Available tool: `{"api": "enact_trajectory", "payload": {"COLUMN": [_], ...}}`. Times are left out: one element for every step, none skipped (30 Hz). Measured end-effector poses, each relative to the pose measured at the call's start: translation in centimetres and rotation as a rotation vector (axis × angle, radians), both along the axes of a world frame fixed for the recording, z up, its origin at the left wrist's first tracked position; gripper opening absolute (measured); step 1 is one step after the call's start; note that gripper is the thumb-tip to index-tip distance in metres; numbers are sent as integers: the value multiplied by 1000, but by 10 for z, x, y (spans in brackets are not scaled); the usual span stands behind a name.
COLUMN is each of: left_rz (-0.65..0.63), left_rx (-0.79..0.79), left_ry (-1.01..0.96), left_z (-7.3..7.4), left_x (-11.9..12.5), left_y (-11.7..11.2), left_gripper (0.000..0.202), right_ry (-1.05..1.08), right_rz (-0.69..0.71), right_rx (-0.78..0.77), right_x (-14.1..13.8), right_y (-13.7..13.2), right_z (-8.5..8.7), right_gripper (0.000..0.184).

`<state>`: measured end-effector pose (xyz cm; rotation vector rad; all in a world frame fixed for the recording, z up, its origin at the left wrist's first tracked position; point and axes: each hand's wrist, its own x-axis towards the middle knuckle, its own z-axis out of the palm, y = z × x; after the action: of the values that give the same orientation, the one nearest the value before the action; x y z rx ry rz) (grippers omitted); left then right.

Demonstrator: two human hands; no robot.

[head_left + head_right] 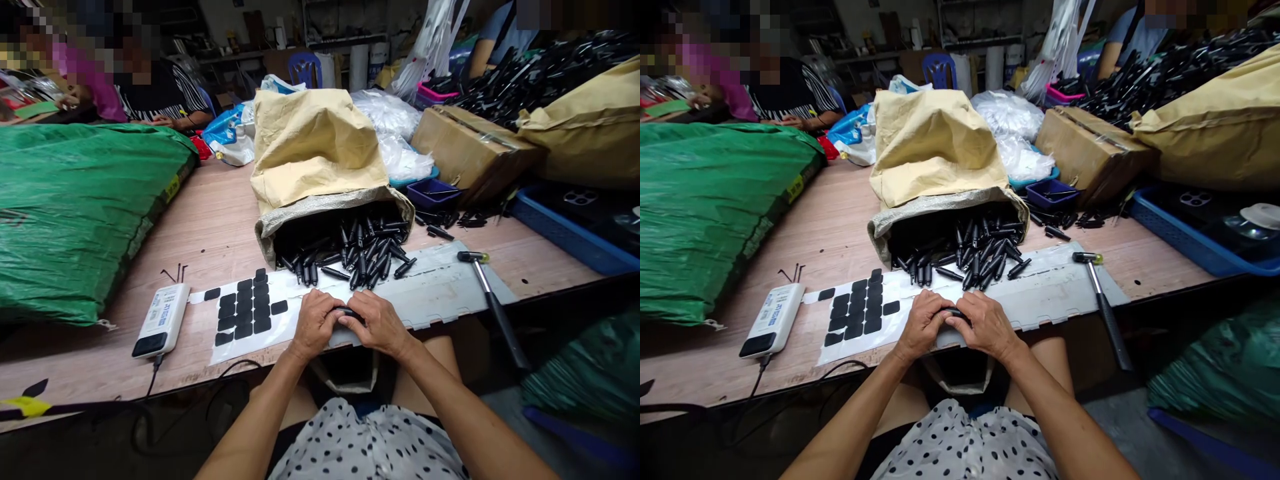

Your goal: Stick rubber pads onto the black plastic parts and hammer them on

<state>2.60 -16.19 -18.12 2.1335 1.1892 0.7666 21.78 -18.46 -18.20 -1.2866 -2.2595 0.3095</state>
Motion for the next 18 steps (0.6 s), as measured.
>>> {"api": "enact_trajectory", "payload": {"left_rz": [5, 7, 7, 3, -3, -10, -15, -19, -24, -29, -32, -32, -30, -25, -18, -12, -9, -8], "left_rx": [0, 0, 1, 1, 0, -2, -3, -4, -6, -10, -15, -23, -33, -43, -53, -60, -65, -66], "left_ry": [2, 4, 4, 4, 3, 0, -3, -8, -13, -17, -21, -23, -23, -24, -24, -26, -29, -32], "left_z": [0, 0, -1, -1, -1, -2, -2, -2, -2, -2, -1, 0, 2, 3, 5, 6, 7, 8], "left_x": [0, 1, 1, 1, 1, 1, 1, 1, 1, 1, 0, 0, 0, 0, -1, -1, -1, -1], "left_y": [0, 0, 0, -1, -1, -1, -1, -1, 0, 0, 0, 0, 0, 0, 0, 0, 0, -1], "left_gripper": [20, 20, 20, 19, 19, 19, 19, 20, 20, 20, 20, 21, 21, 22, 22, 22, 22, 23], "right_ry": [2, 9, 19, 31, 42, 49, 54, 56, 55, 54, 55, 58, 63, 70, 77, 86, 94, 101], "right_rz": [3, 4, 4, 4, 3, 3, 3, 2, 3, 6, 11, 15, 18, 16, 13, 7, 3, 1], "right_rx": [5, 8, 9, 7, 4, 0, -3, -8, -13, -20, -30, -38, -43, -45, -43, -39, -32, -26], "right_x": [0, 0, 0, 1, 1, 2, 2, 2, 2, 2, 2, 2, 2, 2, 3, 3, 3, 4], "right_y": [0, -1, -1, -1, -1, -1, -1, -1, -1, -1, -1, -1, -1, -2, -2, -2, -2, -2], "right_z": [-1, -2, -3, -3, -4, -4, -4, -3, -3, -2, 0, 0, 1, 2, 2, 2, 2, 2], "right_gripper": [24, 23, 23, 22, 22, 22, 22, 23, 24, 24, 23, 22, 21, 21, 21, 22, 23, 23]}}
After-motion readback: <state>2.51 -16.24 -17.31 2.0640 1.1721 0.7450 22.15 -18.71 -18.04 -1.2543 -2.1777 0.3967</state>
